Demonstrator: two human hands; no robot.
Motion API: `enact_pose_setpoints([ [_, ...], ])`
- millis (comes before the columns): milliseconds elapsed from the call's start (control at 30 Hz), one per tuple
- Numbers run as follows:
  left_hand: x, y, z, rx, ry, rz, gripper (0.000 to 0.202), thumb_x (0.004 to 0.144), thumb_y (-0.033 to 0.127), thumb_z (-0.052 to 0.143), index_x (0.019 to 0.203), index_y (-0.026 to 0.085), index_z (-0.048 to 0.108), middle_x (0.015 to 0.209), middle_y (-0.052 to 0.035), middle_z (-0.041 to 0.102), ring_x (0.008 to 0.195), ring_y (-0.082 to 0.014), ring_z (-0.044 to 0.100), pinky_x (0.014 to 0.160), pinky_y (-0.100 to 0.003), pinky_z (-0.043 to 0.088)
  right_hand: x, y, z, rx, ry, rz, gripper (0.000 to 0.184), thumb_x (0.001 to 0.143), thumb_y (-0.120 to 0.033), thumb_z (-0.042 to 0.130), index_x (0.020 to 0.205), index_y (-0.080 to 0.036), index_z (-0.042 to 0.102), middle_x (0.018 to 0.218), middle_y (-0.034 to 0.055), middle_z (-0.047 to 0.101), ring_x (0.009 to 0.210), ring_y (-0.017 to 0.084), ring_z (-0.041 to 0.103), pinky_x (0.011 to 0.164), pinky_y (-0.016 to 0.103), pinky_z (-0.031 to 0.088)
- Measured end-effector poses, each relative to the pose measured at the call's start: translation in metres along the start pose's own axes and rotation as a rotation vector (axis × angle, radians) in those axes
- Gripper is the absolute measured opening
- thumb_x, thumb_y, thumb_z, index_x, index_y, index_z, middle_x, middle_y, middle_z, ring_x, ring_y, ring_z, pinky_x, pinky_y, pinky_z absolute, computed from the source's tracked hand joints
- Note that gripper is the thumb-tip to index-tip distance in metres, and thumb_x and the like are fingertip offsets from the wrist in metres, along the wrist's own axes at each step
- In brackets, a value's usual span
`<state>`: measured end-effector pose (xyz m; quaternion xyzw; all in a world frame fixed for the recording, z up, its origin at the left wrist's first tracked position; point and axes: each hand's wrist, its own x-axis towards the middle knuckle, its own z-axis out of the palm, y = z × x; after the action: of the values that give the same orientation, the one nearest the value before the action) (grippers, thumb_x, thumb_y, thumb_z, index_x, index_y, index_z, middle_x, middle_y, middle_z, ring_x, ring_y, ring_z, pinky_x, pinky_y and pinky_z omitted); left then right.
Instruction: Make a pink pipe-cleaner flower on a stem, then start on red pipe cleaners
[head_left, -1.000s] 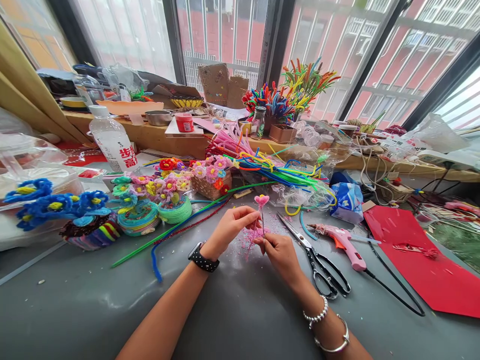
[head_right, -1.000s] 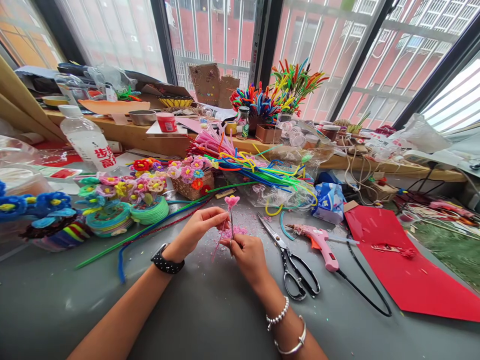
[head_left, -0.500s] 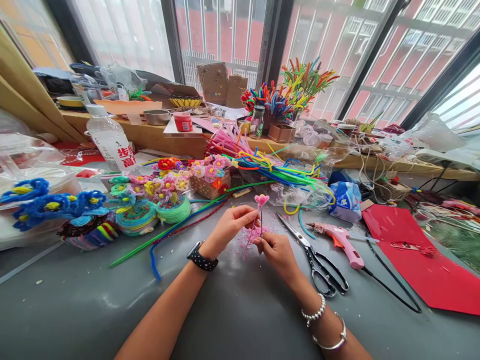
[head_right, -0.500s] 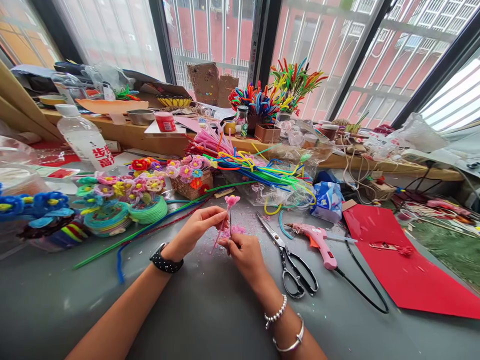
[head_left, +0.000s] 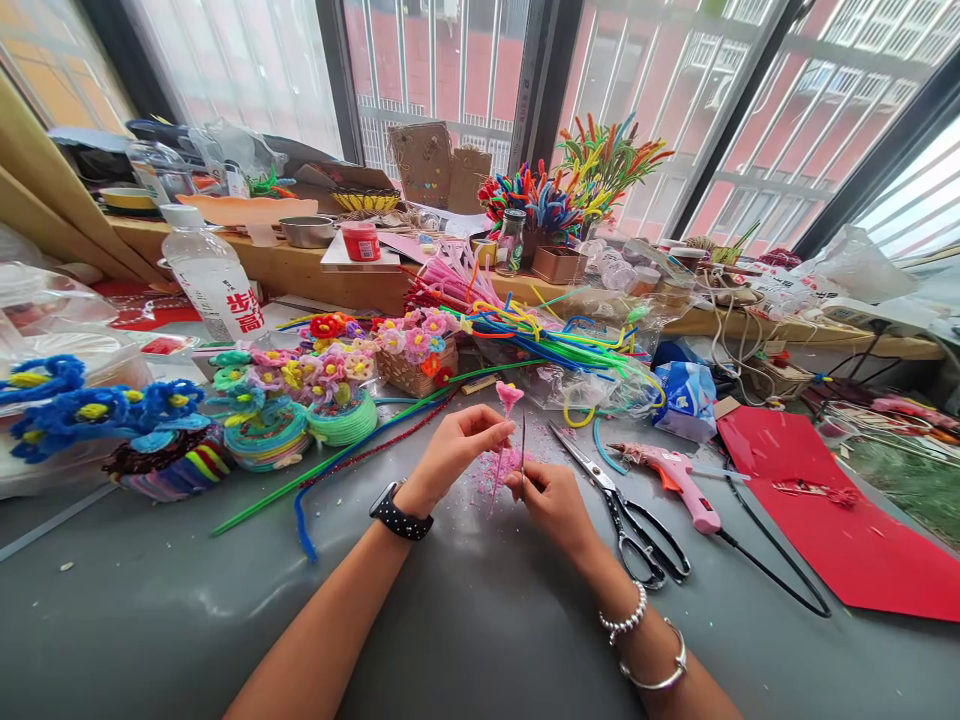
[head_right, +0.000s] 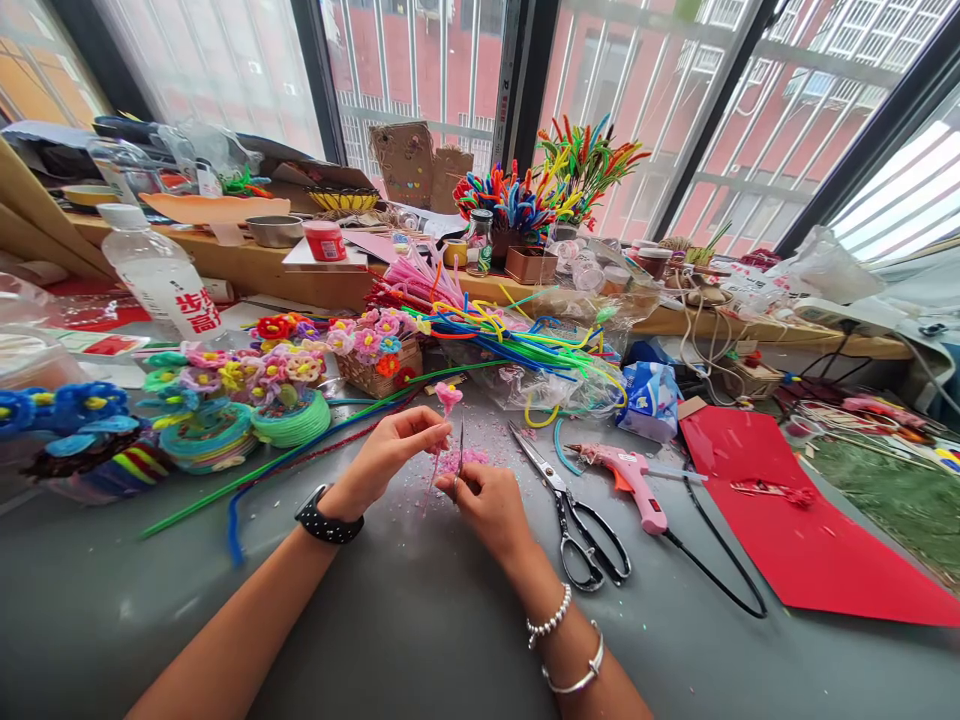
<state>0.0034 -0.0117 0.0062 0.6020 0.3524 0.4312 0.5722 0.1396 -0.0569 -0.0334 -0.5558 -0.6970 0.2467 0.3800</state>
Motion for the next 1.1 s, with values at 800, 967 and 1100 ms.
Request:
enact_pose_setpoints([
  [800,0.0009,-0.0018,-0.0019,0.125,-0.073,0.023,0.021,0.067,0.034,0.058,0.064,0.013,0.053,0.059,0.0032,0.049,0.057,-0.0077,0.044,0.056,-0.02,0.037,0.0006,-0.0005,-0.0026,-0.021,-0.051,-0.01,0.044,0.075,-0.044,0.045,0.041,-0.016,0.044,0.039,-0.0047,0.037,0.039,0.006,0.031,0.041,0.02,0.023],
  [967,0.0023,-0.0036,-0.0022,0.108,-0.053,0.027,0.022,0.068,0.034,0.057,0.065,0.013,0.053,0.059,0.0022,0.05,0.057,-0.0084,0.045,0.056,-0.021,0.038,0.0007,-0.0003,-0.0025,0.016,-0.032,-0.022,0.042,0.077,-0.038,0.045,0.04,-0.017,0.041,0.039,-0.0038,0.042,0.04,0.007,0.037,0.045,0.019,0.029],
  [1100,0.0015,-0.0021,-0.0013,0.098,-0.057,0.03,0.021,0.068,0.034,0.057,0.065,0.014,0.053,0.059,0.0025,0.05,0.057,-0.0084,0.045,0.057,-0.021,0.038,0.0006,-0.0009,-0.0012,0.005,-0.049,-0.013,0.042,0.077,-0.04,0.044,0.041,-0.017,0.041,0.039,-0.0038,0.041,0.04,0.007,0.034,0.042,0.02,0.026],
])
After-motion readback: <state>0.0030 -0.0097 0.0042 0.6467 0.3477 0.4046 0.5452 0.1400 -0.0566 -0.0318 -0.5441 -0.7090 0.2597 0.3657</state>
